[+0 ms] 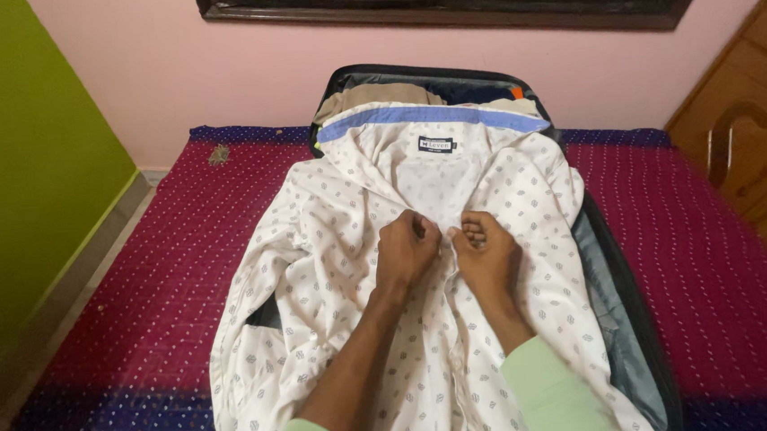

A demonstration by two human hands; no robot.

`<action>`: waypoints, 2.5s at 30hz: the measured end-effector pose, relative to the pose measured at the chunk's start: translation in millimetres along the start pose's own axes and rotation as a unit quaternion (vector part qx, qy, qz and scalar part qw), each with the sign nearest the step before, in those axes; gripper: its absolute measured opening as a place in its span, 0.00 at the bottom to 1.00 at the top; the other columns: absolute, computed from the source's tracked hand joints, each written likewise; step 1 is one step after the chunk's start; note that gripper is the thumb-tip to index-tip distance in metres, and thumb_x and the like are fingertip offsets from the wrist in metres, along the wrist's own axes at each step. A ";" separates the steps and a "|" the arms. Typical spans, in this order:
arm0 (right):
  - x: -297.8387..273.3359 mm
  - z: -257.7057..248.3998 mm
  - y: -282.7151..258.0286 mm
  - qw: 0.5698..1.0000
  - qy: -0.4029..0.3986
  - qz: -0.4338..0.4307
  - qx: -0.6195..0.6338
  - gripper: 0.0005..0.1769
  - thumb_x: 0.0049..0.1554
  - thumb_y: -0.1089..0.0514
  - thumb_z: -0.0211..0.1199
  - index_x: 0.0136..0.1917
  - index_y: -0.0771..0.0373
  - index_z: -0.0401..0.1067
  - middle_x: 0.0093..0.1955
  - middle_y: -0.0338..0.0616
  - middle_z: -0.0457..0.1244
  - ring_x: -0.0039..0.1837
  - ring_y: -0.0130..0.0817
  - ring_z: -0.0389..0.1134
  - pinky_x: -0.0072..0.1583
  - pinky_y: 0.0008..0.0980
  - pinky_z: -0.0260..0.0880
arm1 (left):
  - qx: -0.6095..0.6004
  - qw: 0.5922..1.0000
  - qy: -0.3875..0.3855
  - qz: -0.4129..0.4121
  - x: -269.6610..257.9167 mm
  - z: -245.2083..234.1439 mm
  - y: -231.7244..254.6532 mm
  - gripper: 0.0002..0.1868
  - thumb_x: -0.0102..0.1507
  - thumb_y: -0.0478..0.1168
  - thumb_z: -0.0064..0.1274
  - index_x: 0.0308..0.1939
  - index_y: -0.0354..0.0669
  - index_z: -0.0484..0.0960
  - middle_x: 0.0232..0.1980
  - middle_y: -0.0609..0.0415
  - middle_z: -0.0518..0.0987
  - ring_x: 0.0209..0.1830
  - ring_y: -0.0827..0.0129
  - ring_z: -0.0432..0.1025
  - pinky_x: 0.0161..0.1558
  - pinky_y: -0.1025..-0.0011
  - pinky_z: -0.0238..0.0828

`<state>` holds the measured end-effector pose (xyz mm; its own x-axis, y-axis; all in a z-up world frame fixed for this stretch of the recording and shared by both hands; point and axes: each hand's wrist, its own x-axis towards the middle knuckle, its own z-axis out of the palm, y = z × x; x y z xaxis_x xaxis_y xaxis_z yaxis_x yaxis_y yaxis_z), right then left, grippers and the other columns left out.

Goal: The person folds a denim shirt and places it into an open suitcase on a bed. They then pick up a white patterned shirt and fasten the buttons by hand while sitting.

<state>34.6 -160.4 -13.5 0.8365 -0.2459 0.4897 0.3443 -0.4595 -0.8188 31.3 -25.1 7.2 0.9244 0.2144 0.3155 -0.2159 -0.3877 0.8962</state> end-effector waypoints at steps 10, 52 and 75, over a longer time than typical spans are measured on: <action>-8.8 -7.5 -17.1 0.993 -0.028 -0.094 -0.058 0.12 0.53 0.67 0.67 0.52 0.63 0.77 0.45 0.47 0.70 0.46 0.36 0.75 0.47 0.31 0.76 | -0.055 0.995 -0.056 -0.063 1.0 -7.9 10.2 0.15 0.61 0.43 0.55 0.34 0.31 0.84 0.29 0.49 0.85 0.27 0.69 0.80 0.34 0.72 0.77; -3.3 -21.4 -42.7 0.997 -0.065 0.036 0.010 0.05 0.53 0.62 0.69 0.42 0.66 0.80 0.36 0.45 0.74 0.38 0.32 0.77 0.42 0.28 0.77 | 0.007 1.000 -0.025 0.006 0.1 0.6 6.6 0.13 0.63 0.41 0.55 0.38 0.31 0.84 0.34 0.39 0.85 0.35 0.54 0.82 0.42 0.64 0.78; 161.3 -43.4 -1.8 0.978 -0.076 -0.030 -0.194 0.12 0.58 0.64 0.60 0.52 0.58 0.81 0.38 0.49 0.72 0.40 0.36 0.75 0.47 0.32 0.74 | 0.121 0.965 0.194 0.126 135.0 -55.8 -48.4 0.12 0.61 0.35 0.53 0.45 0.30 0.80 0.43 0.32 0.79 0.41 0.44 0.77 0.44 0.53 0.74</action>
<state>150.4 -236.3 80.0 0.8836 -0.0917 0.4592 0.2322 -0.7657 -0.5998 149.0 72.6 23.8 0.6547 0.3879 0.6487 -0.2944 -0.6596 0.6915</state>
